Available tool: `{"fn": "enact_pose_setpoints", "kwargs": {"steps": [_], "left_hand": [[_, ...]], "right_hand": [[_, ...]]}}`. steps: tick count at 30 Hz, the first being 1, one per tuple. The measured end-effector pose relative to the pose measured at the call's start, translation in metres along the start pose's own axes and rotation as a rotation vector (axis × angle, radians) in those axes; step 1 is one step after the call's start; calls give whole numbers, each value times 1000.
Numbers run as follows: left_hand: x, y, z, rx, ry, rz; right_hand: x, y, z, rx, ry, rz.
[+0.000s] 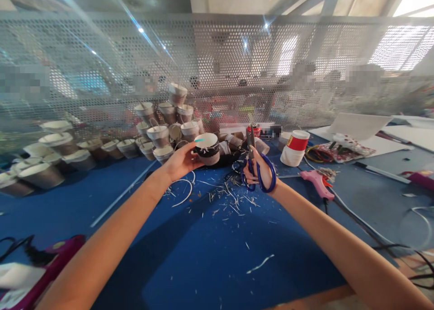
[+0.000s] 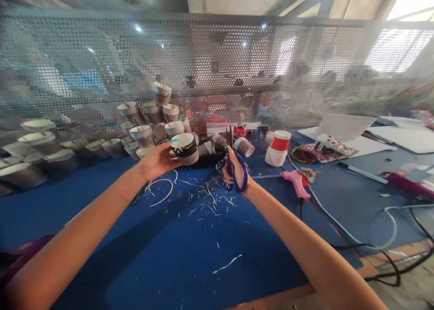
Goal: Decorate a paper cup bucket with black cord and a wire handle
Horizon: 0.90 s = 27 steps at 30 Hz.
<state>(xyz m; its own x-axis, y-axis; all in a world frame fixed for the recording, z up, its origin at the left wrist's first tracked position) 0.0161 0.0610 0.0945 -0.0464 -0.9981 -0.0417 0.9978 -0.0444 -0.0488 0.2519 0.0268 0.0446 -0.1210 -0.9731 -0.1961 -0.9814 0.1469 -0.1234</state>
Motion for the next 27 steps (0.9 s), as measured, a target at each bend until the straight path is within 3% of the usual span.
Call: {"fn": "enact_pose_setpoints", "kwargs": {"steps": [3, 5, 8, 13, 15, 18, 21, 23, 27], "left_hand": [[2, 5, -2, -11, -76, -133], [5, 11, -4, -38, -113, -197], [14, 23, -8, -38, -141, -245], [25, 38, -21, -55, -208, -258], [25, 37, -25, -225, -57, -145], [23, 30, -19, -561, 490, 78], [26, 25, -7, -829, 957, 33], [28, 23, 0, -961, 1111, 1], [30, 21, 10, -1107, 1214, -82]], "right_hand": [[-1, 5, 8, -250, 146, 69], [1, 8, 9, -348, 78, 91], [10, 15, 5, -414, -32, 21], [22, 28, 6, -381, 23, 59], [22, 29, 7, -370, 22, 82], [22, 28, 4, -356, 6, 43], [23, 26, 0, -343, 6, 1], [24, 26, 0, -337, 13, -7], [26, 28, 4, -340, -12, -17]]}}
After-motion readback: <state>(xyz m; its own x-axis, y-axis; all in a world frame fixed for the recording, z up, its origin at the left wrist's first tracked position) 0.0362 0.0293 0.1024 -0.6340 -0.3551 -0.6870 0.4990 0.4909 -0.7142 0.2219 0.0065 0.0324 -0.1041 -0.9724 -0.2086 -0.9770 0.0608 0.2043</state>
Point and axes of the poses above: each hand's wrist, its own x-axis away from the middle knuckle, its own y-axis out of the palm, z = x × y, the point moved 1 cm from there along -x, towards the middle knuckle, and after that the axes turned 14 degrees about z, right-handed, at the moved point
